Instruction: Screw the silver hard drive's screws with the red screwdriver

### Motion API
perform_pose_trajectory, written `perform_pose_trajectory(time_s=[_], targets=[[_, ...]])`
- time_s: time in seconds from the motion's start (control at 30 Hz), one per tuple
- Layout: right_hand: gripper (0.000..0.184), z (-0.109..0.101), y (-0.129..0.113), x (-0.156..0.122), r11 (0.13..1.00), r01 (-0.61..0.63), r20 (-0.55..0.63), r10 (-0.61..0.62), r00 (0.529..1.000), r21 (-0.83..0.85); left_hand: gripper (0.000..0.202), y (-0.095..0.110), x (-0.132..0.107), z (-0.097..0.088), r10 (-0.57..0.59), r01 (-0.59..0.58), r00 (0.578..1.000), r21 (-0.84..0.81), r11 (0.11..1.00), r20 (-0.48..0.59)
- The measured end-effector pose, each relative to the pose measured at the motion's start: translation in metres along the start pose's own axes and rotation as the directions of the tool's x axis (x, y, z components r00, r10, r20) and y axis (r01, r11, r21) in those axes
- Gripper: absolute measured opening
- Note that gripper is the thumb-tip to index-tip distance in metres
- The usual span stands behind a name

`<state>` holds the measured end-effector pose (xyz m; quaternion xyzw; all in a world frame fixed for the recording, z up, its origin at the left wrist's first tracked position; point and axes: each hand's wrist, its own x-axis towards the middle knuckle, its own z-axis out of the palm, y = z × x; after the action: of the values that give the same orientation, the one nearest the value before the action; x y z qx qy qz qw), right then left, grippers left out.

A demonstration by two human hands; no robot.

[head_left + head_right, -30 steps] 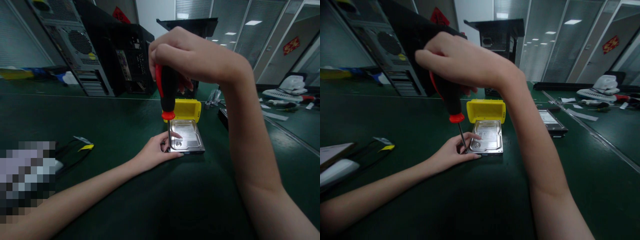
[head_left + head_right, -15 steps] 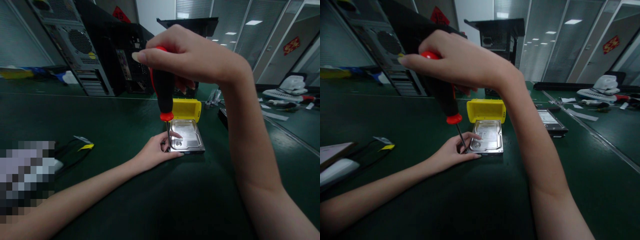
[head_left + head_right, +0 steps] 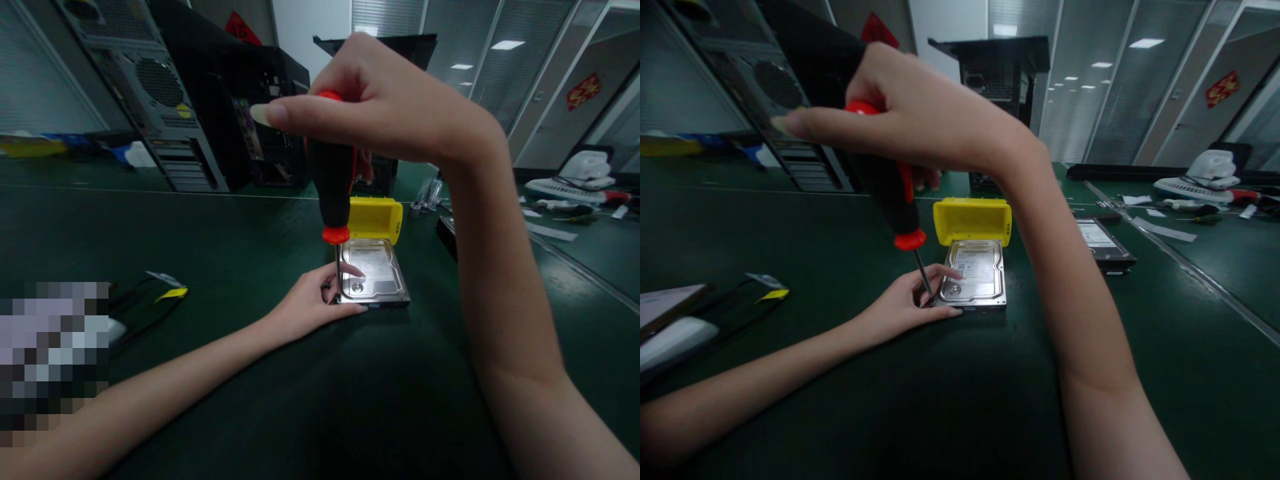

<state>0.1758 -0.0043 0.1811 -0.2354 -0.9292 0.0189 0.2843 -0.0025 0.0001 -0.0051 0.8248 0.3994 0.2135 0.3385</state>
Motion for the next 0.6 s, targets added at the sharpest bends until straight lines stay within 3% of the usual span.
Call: perform_pose_trajectory(time_s=[0.6], targets=[[0.048, -0.0021, -0.0002, -0.0002, 0.989, 0.022, 0.008, -0.021, 1.0, -0.148, 0.057, 0.0009, 0.0, -0.0002, 0.01, -0.01, 1.0, -0.005, 1.0, 0.023]])
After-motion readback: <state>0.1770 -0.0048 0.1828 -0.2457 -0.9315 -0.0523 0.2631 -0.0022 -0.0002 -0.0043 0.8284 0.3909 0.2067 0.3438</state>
